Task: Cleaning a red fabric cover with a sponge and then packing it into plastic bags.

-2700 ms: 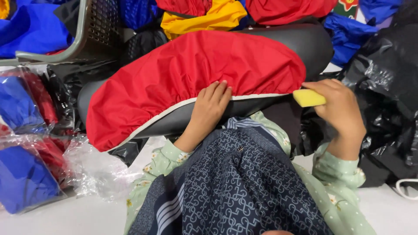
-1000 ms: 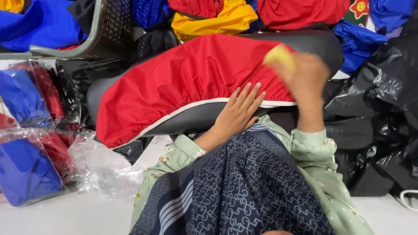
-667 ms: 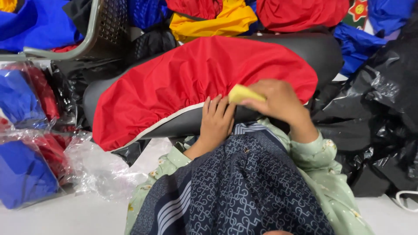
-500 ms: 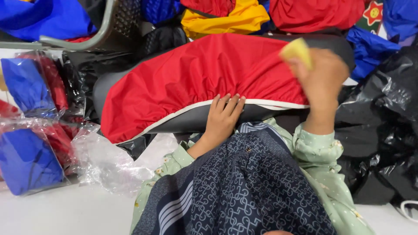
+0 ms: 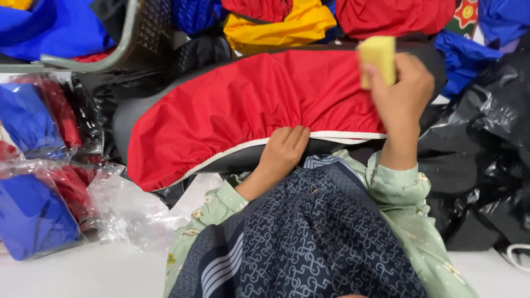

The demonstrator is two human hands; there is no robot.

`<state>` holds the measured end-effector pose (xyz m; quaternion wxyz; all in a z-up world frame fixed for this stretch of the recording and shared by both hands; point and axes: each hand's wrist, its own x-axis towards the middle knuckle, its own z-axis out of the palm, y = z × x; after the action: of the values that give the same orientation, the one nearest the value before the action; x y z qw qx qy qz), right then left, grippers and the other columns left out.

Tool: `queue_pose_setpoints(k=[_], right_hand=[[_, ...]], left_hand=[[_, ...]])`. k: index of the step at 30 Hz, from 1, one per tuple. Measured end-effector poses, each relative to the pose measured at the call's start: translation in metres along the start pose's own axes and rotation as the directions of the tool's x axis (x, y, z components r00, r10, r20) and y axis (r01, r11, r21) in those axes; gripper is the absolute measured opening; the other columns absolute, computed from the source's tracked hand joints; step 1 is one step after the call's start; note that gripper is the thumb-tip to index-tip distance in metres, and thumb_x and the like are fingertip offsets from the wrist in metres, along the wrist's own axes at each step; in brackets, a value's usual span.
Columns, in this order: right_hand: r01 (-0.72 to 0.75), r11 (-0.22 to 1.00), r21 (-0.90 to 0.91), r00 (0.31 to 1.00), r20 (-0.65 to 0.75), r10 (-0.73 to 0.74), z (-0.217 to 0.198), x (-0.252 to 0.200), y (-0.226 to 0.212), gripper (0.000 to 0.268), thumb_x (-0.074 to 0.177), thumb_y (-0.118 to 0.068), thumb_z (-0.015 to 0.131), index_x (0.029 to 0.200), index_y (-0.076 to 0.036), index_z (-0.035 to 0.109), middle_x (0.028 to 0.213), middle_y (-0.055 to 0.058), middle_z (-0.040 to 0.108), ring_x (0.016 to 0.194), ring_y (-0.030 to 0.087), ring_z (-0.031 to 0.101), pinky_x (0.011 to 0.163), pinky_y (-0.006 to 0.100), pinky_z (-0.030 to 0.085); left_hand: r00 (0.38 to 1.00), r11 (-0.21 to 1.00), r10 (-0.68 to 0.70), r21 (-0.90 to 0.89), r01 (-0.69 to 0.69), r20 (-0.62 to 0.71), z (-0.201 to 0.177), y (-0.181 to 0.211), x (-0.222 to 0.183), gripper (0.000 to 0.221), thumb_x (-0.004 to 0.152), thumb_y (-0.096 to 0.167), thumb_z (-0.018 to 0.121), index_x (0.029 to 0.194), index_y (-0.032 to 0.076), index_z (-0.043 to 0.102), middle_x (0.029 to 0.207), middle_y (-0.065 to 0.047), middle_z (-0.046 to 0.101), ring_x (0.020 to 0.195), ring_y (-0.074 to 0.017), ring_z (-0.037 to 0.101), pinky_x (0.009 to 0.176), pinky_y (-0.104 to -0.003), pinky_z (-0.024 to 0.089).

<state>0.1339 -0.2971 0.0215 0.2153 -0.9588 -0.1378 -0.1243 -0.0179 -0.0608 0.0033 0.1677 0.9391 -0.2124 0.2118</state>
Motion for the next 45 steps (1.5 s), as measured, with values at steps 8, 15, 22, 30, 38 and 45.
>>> queue_pose_setpoints(k=[8, 15, 22, 30, 38, 45], right_hand=[[0.123, 0.905, 0.406, 0.782, 0.522, -0.341, 0.026, -0.005, -0.037, 0.031, 0.087, -0.034, 0.083, 0.1, -0.008, 0.075, 0.089, 0.016, 0.073, 0.088, 0.041, 0.071, 0.075, 0.05, 0.055], [0.147, 0.943, 0.298, 0.986, 0.025, -0.162, 0.014, 0.01, -0.033, 0.034, 0.091, -0.006, 0.093, 0.114, -0.003, 0.069, 0.098, 0.016, 0.062, 0.092, 0.041, 0.063, 0.083, 0.044, 0.05], [0.021, 0.758, 0.652, 0.928, 0.27, -0.257, 0.04, -0.048, -0.082, 0.026, 0.085, -0.007, 0.085, 0.109, -0.012, 0.076, 0.102, 0.009, 0.07, 0.097, 0.034, 0.069, 0.083, 0.04, 0.053], [0.437, 0.806, 0.399, 0.894, -0.093, -0.439, 0.076, -0.115, -0.086, 0.021, 0.087, -0.028, 0.085, 0.092, -0.014, 0.069, 0.094, 0.005, 0.058, 0.082, 0.027, 0.063, 0.073, 0.039, 0.053], [0.515, 0.764, 0.389, 0.844, -0.073, -0.531, 0.06, -0.092, -0.104, 0.016, 0.098, -0.025, 0.076, 0.102, -0.01, 0.076, 0.09, 0.006, 0.062, 0.069, 0.023, 0.055, 0.062, 0.036, 0.047], [0.518, 0.777, 0.357, 0.836, -0.02, -0.548, 0.05, -0.086, -0.11, 0.015, 0.1, -0.023, 0.076, 0.104, -0.009, 0.075, 0.087, 0.005, 0.061, 0.069, 0.022, 0.05, 0.061, 0.034, 0.044]], left_hand=[[0.991, 0.989, -0.1, -0.116, 0.089, -0.092, 0.033, 0.006, -0.032, 0.018, 0.107, 0.01, 0.057, 0.118, 0.006, 0.071, 0.106, -0.012, 0.066, 0.104, -0.0346, 0.063, 0.095, -0.046, 0.052], [0.987, 0.961, -0.144, -0.247, 0.123, -0.071, 0.013, 0.001, -0.027, 0.02, 0.104, 0.009, 0.059, 0.119, 0.008, 0.072, 0.114, -0.008, 0.073, 0.104, -0.0289, 0.067, 0.089, -0.04, 0.054], [0.829, 0.814, -0.519, -0.418, 0.404, -0.21, -0.031, -0.033, 0.011, 0.059, 0.083, 0.035, 0.09, 0.13, 0.009, 0.065, 0.113, -0.011, 0.054, 0.113, -0.0372, 0.055, 0.101, -0.049, 0.045], [0.889, 0.832, -0.301, -0.362, 0.421, 0.344, -0.001, -0.066, 0.019, 0.025, 0.084, 0.023, 0.081, 0.105, 0.012, 0.071, 0.084, -0.007, 0.068, 0.082, -0.0318, 0.068, 0.073, -0.042, 0.055], [0.885, 0.837, -0.441, 0.425, 0.345, 0.149, 0.031, -0.109, 0.031, 0.008, 0.087, 0.025, 0.068, 0.091, 0.02, 0.064, 0.076, 0.002, 0.06, 0.072, -0.0208, 0.061, 0.054, -0.034, 0.05], [0.862, 0.767, -0.346, -0.417, 0.487, 0.37, -0.018, -0.095, 0.043, 0.052, 0.098, 0.038, 0.07, 0.137, 0.005, 0.06, 0.127, -0.019, 0.072, 0.113, -0.0386, 0.069, 0.089, -0.046, 0.053]])
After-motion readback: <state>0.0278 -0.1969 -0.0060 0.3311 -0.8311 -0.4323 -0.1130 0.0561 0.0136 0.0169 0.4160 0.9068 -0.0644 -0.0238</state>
